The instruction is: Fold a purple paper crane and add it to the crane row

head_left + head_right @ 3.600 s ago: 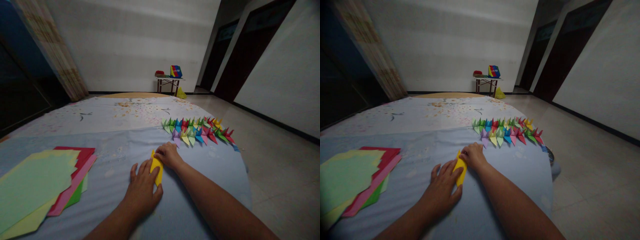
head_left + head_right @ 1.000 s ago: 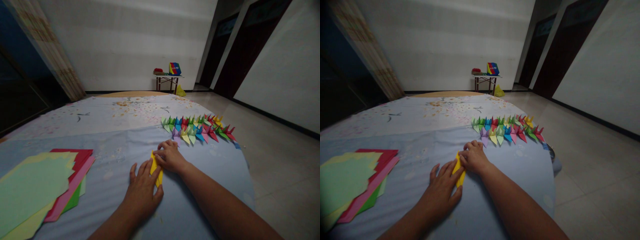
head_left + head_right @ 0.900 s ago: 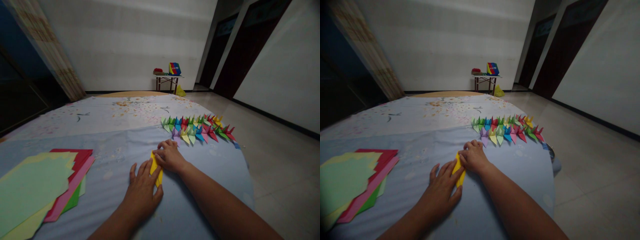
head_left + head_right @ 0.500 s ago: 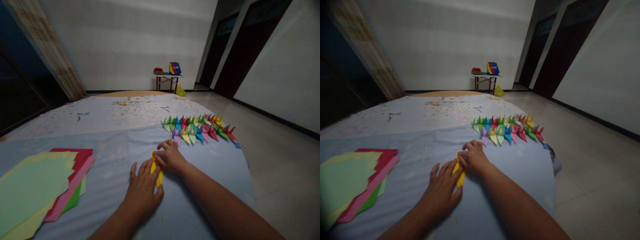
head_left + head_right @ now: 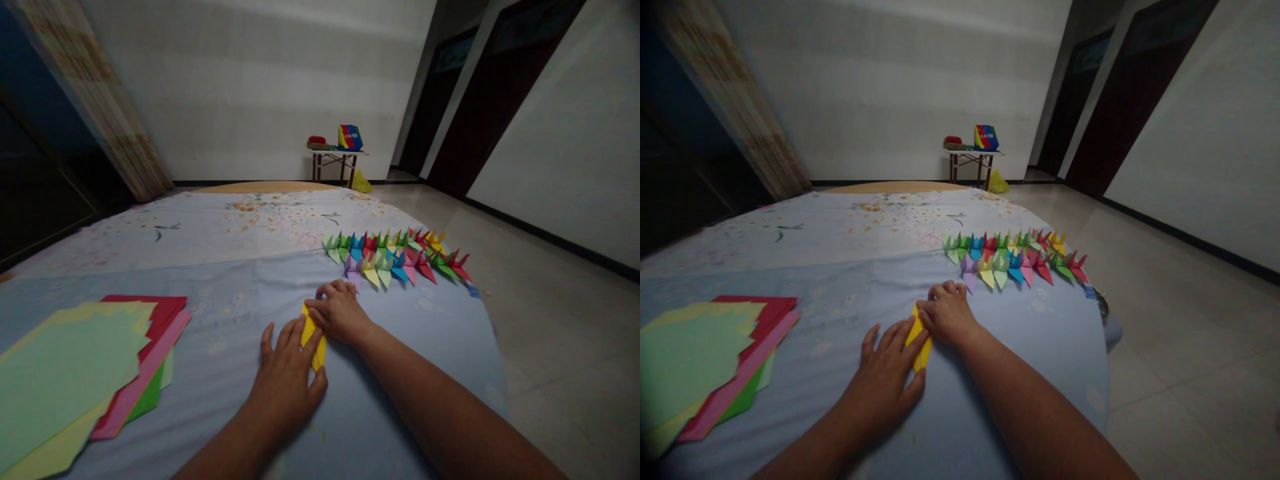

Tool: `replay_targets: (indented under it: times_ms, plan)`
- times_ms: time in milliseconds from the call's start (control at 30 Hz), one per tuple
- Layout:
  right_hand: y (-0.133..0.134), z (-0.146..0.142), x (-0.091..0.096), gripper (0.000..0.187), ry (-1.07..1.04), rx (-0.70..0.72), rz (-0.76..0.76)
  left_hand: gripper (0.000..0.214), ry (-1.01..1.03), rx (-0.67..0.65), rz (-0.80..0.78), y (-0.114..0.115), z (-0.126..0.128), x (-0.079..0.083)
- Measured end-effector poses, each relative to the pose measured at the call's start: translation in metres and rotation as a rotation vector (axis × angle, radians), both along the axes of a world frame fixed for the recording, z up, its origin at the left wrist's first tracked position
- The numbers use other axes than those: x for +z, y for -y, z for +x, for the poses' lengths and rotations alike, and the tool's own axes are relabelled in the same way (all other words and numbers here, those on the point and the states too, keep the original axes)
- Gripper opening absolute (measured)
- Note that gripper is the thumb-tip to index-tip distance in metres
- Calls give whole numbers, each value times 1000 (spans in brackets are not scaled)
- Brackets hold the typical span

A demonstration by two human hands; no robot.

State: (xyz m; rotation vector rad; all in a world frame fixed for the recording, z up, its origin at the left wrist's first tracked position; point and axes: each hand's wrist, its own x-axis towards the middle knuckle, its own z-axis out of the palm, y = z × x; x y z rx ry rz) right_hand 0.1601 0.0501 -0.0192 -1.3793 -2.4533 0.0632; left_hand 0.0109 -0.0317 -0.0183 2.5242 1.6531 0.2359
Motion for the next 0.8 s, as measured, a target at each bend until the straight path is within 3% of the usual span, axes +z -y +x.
replay_targets:
  times_ms: [233, 467, 800]
  plan:
    - [-3, 3, -1, 29, -134, -63, 63, 55, -1, 1, 34, 1, -1, -2]
    - [-4, 12, -4, 21, -117, 91, -17, 55, -3, -6, 9, 1, -1, 0]
    - [-19, 2, -15, 35, -166, -175, 60, 54, -33, -18, -26, 0, -2, 3]
